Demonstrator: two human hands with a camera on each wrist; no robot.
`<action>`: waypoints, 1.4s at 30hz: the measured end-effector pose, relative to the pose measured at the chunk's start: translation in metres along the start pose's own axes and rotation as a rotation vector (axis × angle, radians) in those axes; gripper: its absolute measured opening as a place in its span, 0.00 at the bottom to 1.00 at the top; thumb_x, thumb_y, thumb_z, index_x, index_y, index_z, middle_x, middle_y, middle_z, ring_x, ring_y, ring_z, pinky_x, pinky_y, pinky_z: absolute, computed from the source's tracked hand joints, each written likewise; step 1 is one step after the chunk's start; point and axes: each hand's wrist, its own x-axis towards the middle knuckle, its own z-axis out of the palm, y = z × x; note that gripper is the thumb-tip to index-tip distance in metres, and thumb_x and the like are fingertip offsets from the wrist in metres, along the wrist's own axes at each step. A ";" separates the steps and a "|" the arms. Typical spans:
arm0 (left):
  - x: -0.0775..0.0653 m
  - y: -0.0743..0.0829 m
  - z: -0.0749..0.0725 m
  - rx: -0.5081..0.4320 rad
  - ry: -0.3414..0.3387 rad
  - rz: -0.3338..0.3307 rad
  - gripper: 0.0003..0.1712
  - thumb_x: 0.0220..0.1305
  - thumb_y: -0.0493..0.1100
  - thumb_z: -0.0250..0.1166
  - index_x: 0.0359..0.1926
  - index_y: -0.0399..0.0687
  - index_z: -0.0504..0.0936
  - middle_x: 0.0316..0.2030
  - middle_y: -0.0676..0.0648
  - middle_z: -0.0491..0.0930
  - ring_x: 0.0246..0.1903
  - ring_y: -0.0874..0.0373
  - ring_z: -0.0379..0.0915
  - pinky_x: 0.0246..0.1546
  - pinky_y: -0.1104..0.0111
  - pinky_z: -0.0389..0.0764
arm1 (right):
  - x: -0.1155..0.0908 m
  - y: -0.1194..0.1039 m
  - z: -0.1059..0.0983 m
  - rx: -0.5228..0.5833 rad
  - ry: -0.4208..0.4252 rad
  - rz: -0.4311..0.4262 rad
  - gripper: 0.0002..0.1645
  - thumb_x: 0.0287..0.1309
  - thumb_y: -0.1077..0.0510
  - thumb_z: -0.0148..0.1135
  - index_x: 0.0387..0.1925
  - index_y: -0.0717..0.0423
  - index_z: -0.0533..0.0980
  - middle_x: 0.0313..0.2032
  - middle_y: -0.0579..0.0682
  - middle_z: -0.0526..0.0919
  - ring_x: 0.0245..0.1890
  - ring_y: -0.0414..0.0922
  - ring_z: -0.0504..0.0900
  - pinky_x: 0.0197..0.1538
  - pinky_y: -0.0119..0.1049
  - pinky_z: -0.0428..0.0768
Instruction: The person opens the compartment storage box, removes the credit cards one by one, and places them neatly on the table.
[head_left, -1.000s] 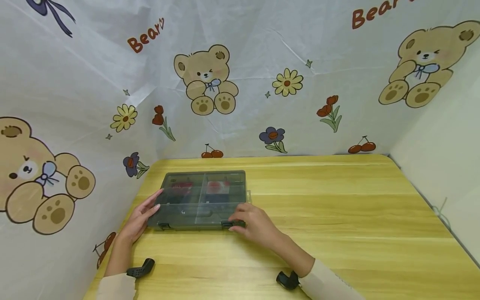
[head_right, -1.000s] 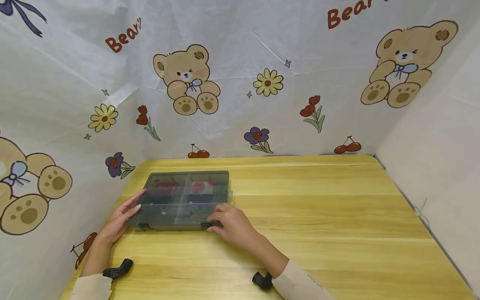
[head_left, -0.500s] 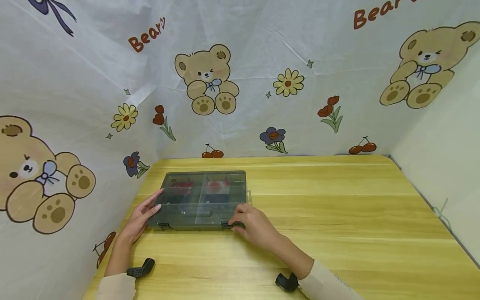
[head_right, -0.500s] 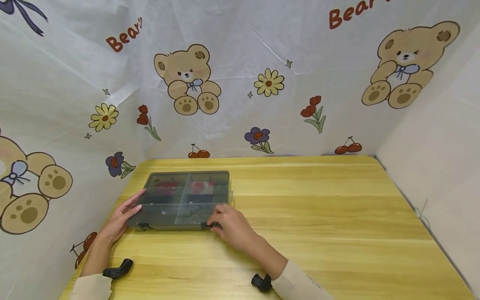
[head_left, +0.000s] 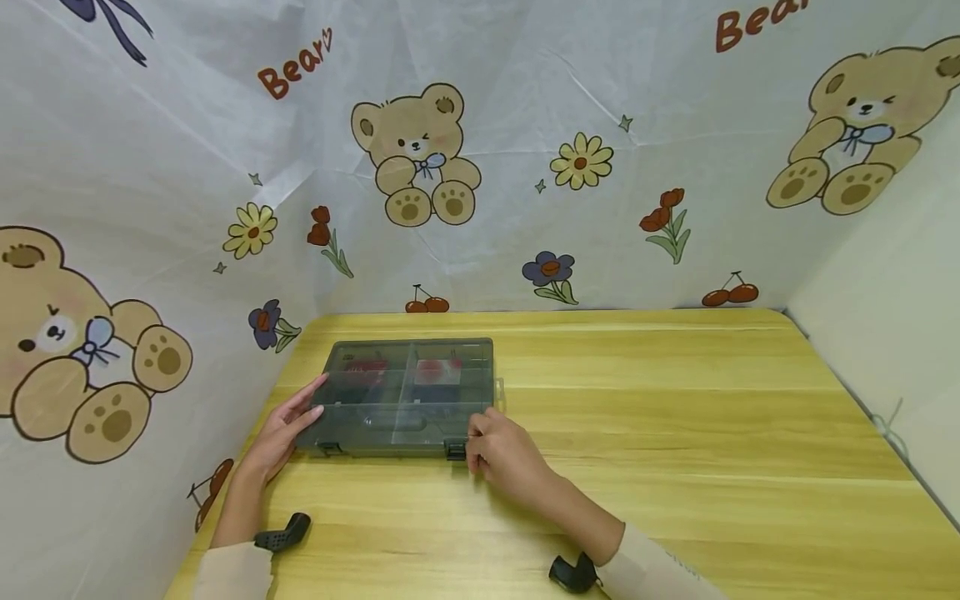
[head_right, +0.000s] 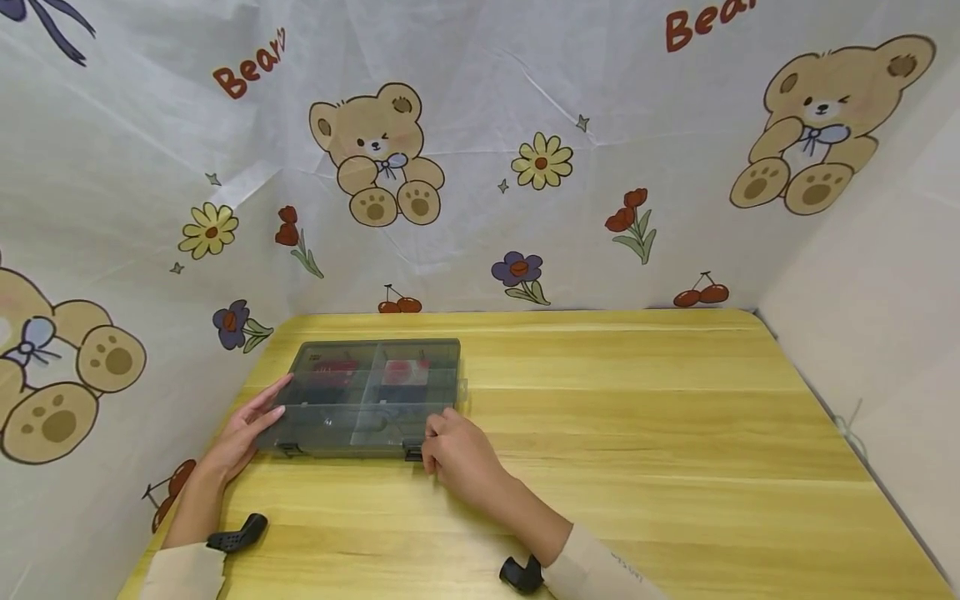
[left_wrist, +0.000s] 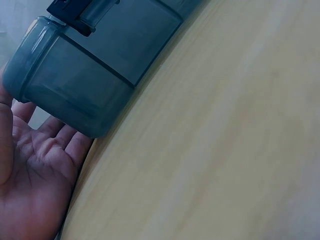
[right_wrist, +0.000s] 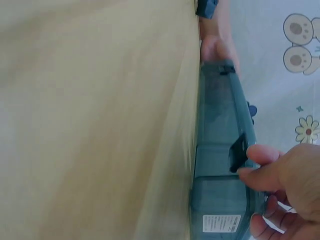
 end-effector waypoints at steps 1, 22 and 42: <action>0.000 0.000 0.000 -0.001 0.001 0.001 0.34 0.78 0.37 0.55 0.80 0.47 0.56 0.80 0.50 0.49 0.79 0.48 0.30 0.62 0.86 0.61 | -0.001 -0.001 0.001 -0.010 0.004 -0.002 0.26 0.42 0.80 0.63 0.11 0.45 0.79 0.26 0.39 0.72 0.28 0.38 0.63 0.30 0.23 0.66; 0.005 0.001 0.003 0.018 0.012 -0.002 0.34 0.78 0.41 0.56 0.79 0.50 0.58 0.80 0.49 0.48 0.79 0.46 0.31 0.62 0.86 0.61 | 0.004 0.003 -0.018 0.075 -0.159 0.079 0.12 0.55 0.58 0.77 0.42 0.49 0.87 0.31 0.40 0.80 0.31 0.36 0.72 0.31 0.27 0.74; 0.001 0.001 0.000 0.012 0.018 0.005 0.34 0.78 0.41 0.56 0.79 0.50 0.58 0.81 0.47 0.46 0.79 0.44 0.31 0.61 0.86 0.62 | 0.052 -0.037 0.005 0.228 -0.113 -0.023 0.08 0.60 0.57 0.73 0.40 0.56 0.87 0.32 0.44 0.84 0.28 0.33 0.78 0.31 0.18 0.74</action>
